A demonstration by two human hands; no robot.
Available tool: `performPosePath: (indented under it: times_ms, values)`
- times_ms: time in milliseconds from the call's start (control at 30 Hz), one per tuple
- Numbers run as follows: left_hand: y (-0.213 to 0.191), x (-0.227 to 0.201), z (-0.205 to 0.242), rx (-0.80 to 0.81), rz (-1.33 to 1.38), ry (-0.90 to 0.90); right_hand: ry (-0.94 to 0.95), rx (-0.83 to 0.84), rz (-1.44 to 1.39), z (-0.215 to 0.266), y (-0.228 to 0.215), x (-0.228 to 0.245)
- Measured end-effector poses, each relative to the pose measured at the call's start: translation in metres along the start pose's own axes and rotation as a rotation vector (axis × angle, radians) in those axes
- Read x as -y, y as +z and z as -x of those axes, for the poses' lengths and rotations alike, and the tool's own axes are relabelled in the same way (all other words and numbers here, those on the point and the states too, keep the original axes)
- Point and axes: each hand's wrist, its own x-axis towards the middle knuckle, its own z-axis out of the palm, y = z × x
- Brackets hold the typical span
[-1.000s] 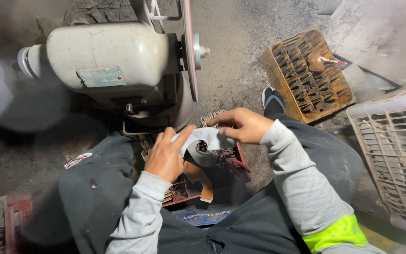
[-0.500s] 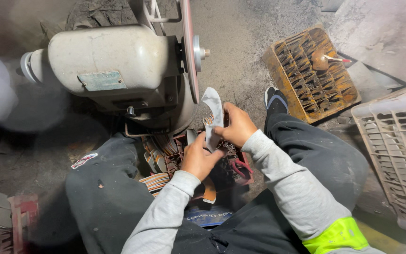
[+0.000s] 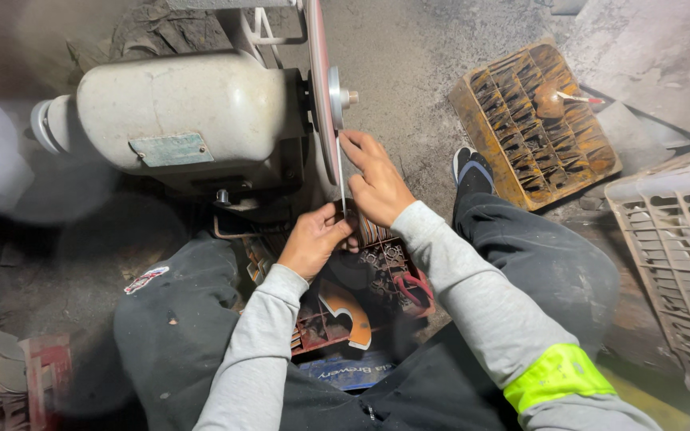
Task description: The person sits on the floor and uses a bench grinder to smooth the edges of small, curved shoe sole pieces. They handle the pieces one at a time, pressing them against the spinning wheel and then placing them into a red tray.
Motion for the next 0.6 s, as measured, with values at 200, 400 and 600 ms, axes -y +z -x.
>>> performPosePath:
  times_ms: [200, 400, 600]
  values:
    - [0.013, 0.009, 0.021, 0.011, 0.015, 0.092, -0.016, 0.062, 0.003, 0.021, -0.018, 0.032]
    - [0.018, -0.013, 0.071, -0.396, -0.848, 0.174, 0.030, 0.354, -0.304, 0.048, -0.069, 0.037]
    - [0.017, -0.039, 0.081, -0.388, -0.941, 0.481, 0.049, 0.359, -0.321, 0.046, -0.069, 0.038]
